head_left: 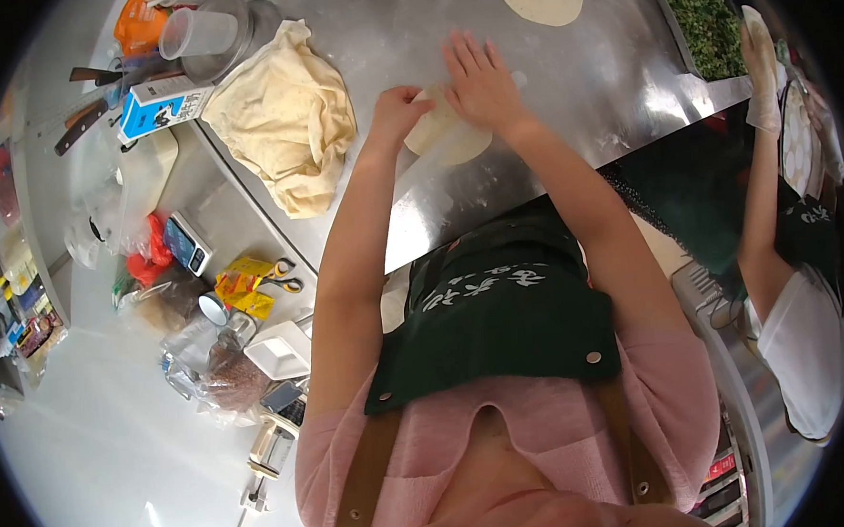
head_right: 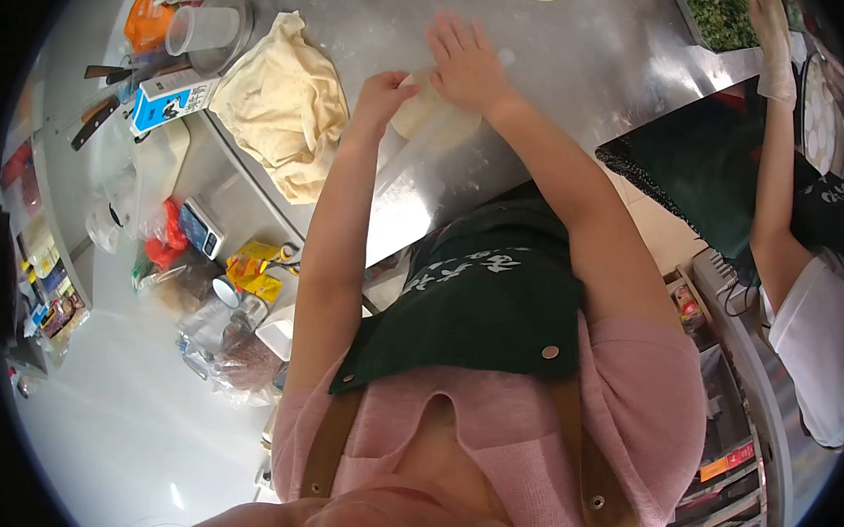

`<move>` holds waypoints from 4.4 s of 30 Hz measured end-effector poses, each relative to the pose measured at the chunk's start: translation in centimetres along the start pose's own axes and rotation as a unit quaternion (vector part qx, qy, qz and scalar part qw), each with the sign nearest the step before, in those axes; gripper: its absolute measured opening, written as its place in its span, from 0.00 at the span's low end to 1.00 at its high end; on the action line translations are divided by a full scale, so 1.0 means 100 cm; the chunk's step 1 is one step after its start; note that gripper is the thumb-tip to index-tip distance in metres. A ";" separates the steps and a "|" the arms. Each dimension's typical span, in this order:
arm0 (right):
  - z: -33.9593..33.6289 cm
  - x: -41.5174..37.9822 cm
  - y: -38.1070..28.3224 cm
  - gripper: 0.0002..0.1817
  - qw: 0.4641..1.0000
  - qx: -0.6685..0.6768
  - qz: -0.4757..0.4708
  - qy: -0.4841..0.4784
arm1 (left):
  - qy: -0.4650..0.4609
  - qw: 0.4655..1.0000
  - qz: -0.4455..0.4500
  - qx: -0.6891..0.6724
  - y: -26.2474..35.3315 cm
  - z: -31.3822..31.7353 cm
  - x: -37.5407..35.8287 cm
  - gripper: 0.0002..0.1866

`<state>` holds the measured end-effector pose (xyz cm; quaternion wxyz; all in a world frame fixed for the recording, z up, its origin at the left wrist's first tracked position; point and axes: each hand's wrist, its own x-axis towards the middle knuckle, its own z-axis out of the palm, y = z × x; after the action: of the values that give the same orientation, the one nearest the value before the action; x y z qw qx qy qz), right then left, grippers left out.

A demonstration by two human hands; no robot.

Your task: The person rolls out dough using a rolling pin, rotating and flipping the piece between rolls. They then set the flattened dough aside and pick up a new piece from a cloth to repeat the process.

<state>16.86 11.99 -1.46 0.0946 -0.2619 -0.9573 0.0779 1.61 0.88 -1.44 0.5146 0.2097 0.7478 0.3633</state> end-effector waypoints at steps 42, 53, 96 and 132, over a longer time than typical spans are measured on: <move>0.004 -0.012 -0.015 0.32 0.998 0.031 -0.053 -0.021 | -0.041 0.982 0.045 0.179 -0.008 -0.019 -0.025 0.15; -0.038 -0.144 0.034 0.22 0.981 0.152 -0.101 -0.059 | 0.042 0.928 0.165 0.332 0.039 0.019 -0.104 0.11; -0.064 -0.167 0.036 0.21 0.984 0.155 -0.046 -0.074 | 0.002 0.956 0.154 0.249 0.064 0.012 -0.112 0.10; -0.032 -0.143 0.023 0.23 0.986 0.123 -0.079 -0.074 | 0.041 0.867 0.200 0.455 0.027 0.027 -0.082 0.09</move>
<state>30.78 6.92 -0.82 0.0610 -0.1651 -0.9625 0.2063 7.08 -2.09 5.08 0.2472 0.5505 0.7928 0.0859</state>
